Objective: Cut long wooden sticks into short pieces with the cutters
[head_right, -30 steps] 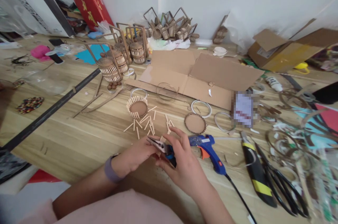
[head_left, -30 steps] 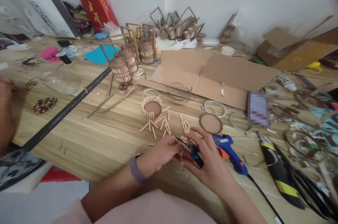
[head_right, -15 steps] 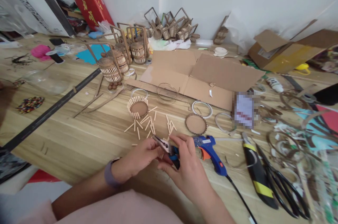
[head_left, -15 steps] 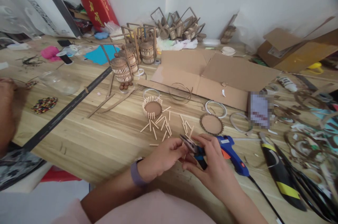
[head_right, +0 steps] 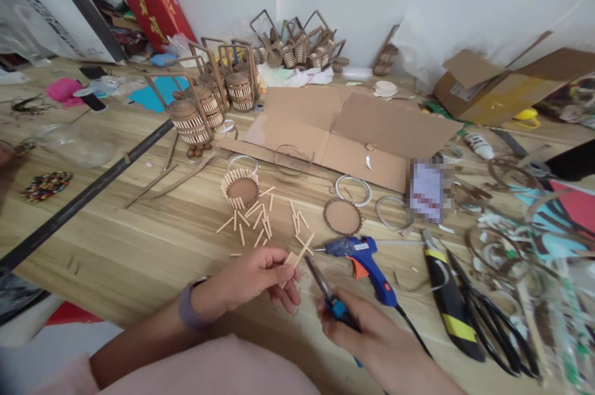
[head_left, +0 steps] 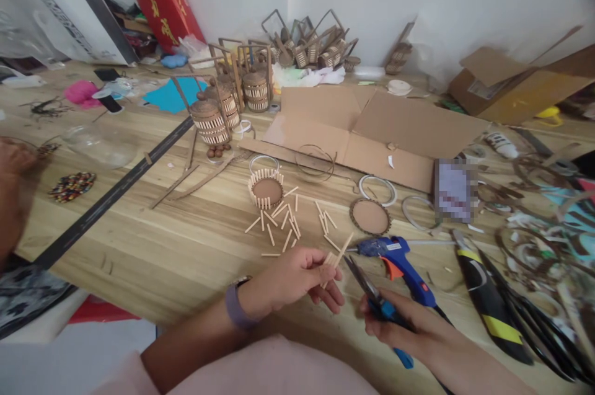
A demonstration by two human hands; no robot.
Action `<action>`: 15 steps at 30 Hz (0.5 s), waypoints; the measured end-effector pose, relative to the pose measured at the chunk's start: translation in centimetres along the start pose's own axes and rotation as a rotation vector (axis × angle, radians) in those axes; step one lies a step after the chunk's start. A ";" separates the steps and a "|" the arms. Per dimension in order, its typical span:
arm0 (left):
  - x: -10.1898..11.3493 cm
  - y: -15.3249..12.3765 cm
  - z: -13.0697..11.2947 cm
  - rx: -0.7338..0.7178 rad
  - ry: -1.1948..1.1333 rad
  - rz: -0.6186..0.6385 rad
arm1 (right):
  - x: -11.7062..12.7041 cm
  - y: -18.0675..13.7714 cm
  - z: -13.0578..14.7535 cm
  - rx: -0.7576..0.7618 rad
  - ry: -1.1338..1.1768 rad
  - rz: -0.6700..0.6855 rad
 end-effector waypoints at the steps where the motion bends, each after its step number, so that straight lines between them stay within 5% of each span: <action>1: -0.1 0.0 -0.1 0.001 0.008 0.012 | -0.1 0.1 0.1 -0.012 0.000 0.021; 15: -0.7 -0.3 0.1 0.025 0.036 0.150 | -1.2 2.0 2.0 0.102 0.072 0.114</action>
Point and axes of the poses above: each hand's wrist, its own y-axis towards the middle knuckle, its own x-axis out of the back of the hand, z = x × y, the point moved 3 cm from there along y, towards the middle knuckle, and after that the axes turned 6 degrees about -z, right-handed, at the moved point
